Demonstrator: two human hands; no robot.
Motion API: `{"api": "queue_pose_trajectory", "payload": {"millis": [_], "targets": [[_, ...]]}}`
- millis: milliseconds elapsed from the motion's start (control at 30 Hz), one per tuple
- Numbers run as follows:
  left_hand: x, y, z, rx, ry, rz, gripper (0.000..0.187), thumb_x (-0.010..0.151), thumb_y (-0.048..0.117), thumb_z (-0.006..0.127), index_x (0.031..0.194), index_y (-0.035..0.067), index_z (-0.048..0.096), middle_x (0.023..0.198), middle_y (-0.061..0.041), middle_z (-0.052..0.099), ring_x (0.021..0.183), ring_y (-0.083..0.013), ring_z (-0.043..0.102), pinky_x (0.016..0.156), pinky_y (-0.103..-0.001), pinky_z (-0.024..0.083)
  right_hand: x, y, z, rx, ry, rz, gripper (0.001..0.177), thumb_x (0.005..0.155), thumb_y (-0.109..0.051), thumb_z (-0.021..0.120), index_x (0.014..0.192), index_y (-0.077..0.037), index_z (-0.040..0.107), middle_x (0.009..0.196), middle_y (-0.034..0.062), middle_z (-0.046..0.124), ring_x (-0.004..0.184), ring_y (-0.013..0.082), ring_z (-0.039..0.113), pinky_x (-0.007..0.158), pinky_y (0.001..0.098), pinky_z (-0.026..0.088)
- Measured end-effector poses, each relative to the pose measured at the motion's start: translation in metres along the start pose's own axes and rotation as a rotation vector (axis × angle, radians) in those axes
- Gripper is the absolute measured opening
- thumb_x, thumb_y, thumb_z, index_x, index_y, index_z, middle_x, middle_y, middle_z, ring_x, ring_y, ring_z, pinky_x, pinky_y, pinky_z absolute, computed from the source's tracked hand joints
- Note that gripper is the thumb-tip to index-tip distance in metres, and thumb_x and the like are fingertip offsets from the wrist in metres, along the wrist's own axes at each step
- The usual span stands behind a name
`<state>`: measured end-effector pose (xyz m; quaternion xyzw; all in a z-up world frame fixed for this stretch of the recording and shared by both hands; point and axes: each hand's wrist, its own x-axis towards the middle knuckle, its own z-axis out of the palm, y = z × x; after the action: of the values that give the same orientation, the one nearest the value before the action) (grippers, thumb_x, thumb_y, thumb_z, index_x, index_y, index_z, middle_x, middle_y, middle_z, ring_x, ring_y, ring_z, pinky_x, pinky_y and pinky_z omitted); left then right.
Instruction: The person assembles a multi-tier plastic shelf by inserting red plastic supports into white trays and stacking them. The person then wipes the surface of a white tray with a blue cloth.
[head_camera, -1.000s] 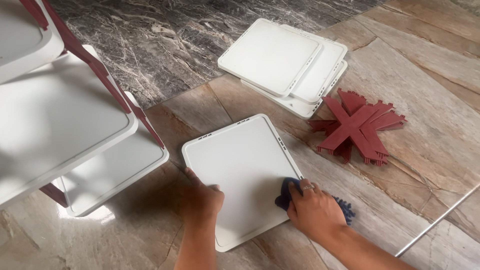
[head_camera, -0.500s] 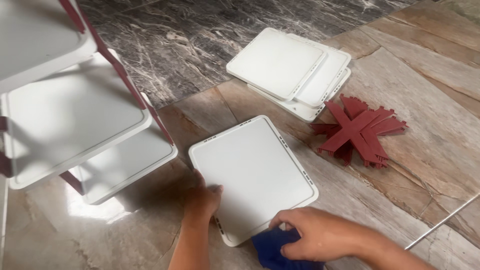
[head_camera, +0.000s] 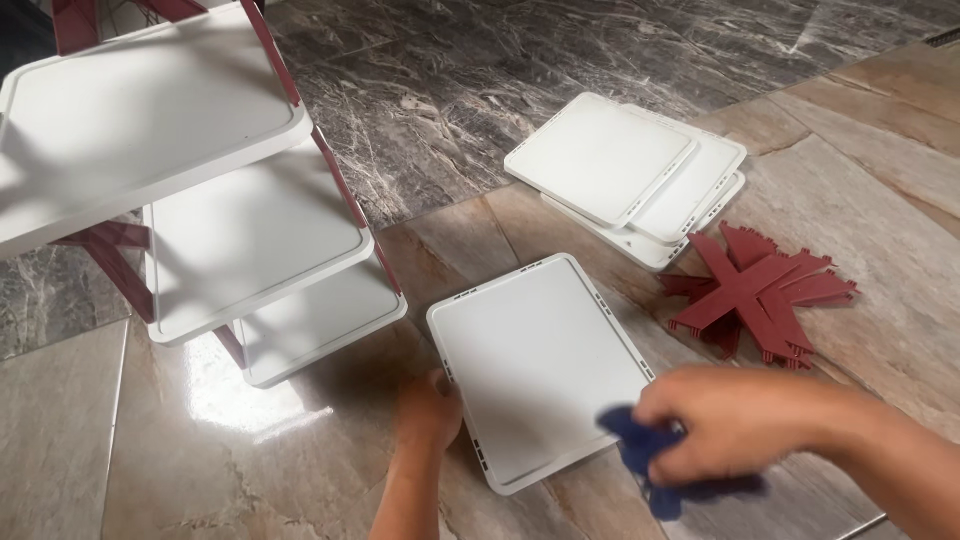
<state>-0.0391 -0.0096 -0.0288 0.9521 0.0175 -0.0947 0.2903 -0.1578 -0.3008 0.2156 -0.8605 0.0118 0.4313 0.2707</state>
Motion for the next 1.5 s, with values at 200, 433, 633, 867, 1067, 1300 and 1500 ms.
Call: {"api": "queue_pose_trajectory", "payload": {"millis": [200,433,633,867,1067,1300,1500], "targets": [[-0.022,0.003,0.008,-0.048,-0.043,-0.192,0.038,0.091,0.038,0.066,0.097,0.002,0.075,0.102,-0.020,0.076,0.099,-0.0363,0.072,0.090,-0.045,0.057,0.022,0.037,-0.029,-0.098,0.393,-0.531,0.048,0.081,-0.025,0.076,0.123,-0.005,0.064,0.097,0.0082,0.077,0.083,0.0183,0.070,0.068,0.0346,0.060],[-0.021,-0.010,0.015,-0.089,0.110,-0.168,0.027,0.095,0.021,0.057,0.108,0.001,0.072,0.114,-0.024,0.070,0.106,-0.0402,0.067,0.093,-0.046,0.055,0.012,0.011,-0.060,0.151,0.580,0.175,0.034,0.092,-0.022,0.064,0.125,-0.011,0.067,0.098,0.0195,0.079,0.082,0.0336,0.074,0.075,0.0477,0.059],[-0.025,-0.012,0.017,-0.166,0.045,-0.163,0.034,0.092,0.020,0.061,0.122,0.006,0.066,0.119,-0.017,0.070,0.113,-0.0326,0.068,0.096,-0.041,0.055,0.062,0.037,-0.030,0.076,0.927,-0.104,0.044,0.086,-0.032,0.071,0.118,-0.004,0.064,0.101,0.0212,0.075,0.093,0.0338,0.073,0.085,0.0437,0.056],[-0.038,0.004,0.009,-0.162,0.027,-0.189,0.037,0.092,0.025,0.062,0.125,0.009,0.065,0.119,-0.014,0.071,0.112,-0.0319,0.069,0.096,-0.041,0.055,0.097,0.079,0.039,0.456,0.619,0.222,0.045,0.091,-0.031,0.055,0.123,0.000,0.060,0.103,0.0233,0.077,0.090,0.0402,0.080,0.085,0.0499,0.063],[-0.046,0.017,0.004,-0.103,0.057,-0.156,0.041,0.093,0.025,0.059,0.133,0.016,0.059,0.133,-0.015,0.060,0.121,-0.0351,0.060,0.099,-0.046,0.051,0.092,0.073,0.038,0.065,0.508,0.348,0.074,0.092,-0.036,0.063,0.152,-0.004,0.034,0.121,0.0275,0.067,0.108,0.0418,0.071,0.096,0.0486,0.057],[-0.040,0.020,0.012,-0.018,0.037,-0.041,0.048,0.094,0.015,0.053,0.141,0.015,0.053,0.141,-0.012,0.056,0.128,-0.0342,0.056,0.103,-0.045,0.050,0.123,0.064,0.040,-0.385,0.787,-0.220,0.063,0.081,-0.022,0.060,0.143,-0.018,0.051,0.157,0.0165,0.037,0.147,0.0355,0.034,0.123,0.0443,0.031],[-0.034,0.016,0.016,0.003,-0.021,-0.061,0.046,0.092,0.006,0.054,0.138,0.015,0.058,0.144,-0.012,0.053,0.132,-0.0322,0.054,0.106,-0.041,0.049,0.179,0.077,0.068,-0.324,0.790,-0.056,0.077,0.081,-0.020,0.057,0.155,-0.010,0.037,0.170,0.0168,0.014,0.156,0.0421,0.006,0.118,0.0531,0.012]]}}
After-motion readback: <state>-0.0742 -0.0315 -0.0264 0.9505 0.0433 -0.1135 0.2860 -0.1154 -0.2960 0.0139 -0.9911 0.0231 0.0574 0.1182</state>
